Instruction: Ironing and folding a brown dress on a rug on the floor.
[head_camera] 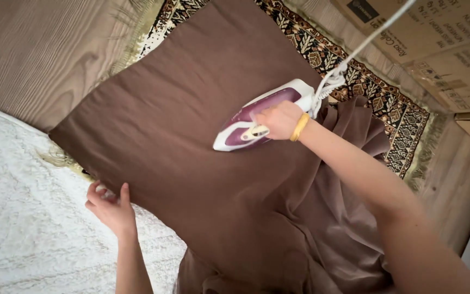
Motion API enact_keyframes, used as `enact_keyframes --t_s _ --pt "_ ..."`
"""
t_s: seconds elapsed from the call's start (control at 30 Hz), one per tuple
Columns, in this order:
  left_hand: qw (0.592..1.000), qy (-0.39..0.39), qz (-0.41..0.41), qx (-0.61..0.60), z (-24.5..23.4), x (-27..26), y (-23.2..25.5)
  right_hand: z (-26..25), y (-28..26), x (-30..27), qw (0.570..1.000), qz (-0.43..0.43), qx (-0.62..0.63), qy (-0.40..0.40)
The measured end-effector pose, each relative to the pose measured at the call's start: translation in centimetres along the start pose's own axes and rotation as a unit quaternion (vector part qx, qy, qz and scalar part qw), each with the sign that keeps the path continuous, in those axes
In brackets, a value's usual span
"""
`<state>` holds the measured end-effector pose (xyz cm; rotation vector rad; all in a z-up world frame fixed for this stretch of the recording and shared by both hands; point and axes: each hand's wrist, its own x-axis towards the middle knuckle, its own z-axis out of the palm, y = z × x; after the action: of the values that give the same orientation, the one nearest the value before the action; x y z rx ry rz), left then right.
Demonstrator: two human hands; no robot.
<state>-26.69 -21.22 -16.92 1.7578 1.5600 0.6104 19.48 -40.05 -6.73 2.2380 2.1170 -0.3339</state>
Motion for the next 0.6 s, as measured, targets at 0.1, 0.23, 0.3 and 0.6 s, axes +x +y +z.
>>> enact_keyframes --t_s 0.1,0.23,0.3,0.6 --pt "0.999 -0.015 -0.018 -0.030 -0.4 0.8 0.1 0.7 -0.2 0.3 0.999 -0.018 -0.023 0.014" --pt "0.995 0.028 0.037 0.090 -0.2 1.1 3.1 0.5 0.0 3.0 0.989 0.143 -0.020 0.013" --pt "0.945 0.031 0.263 0.194 1.4 1.9 6.5 0.0 0.2 5.2 0.947 0.322 -0.007 0.018" --pt "0.851 -0.246 0.294 0.359 14.6 12.0 9.5 -2.8 3.0 1.9 0.931 0.280 0.198 -0.123"
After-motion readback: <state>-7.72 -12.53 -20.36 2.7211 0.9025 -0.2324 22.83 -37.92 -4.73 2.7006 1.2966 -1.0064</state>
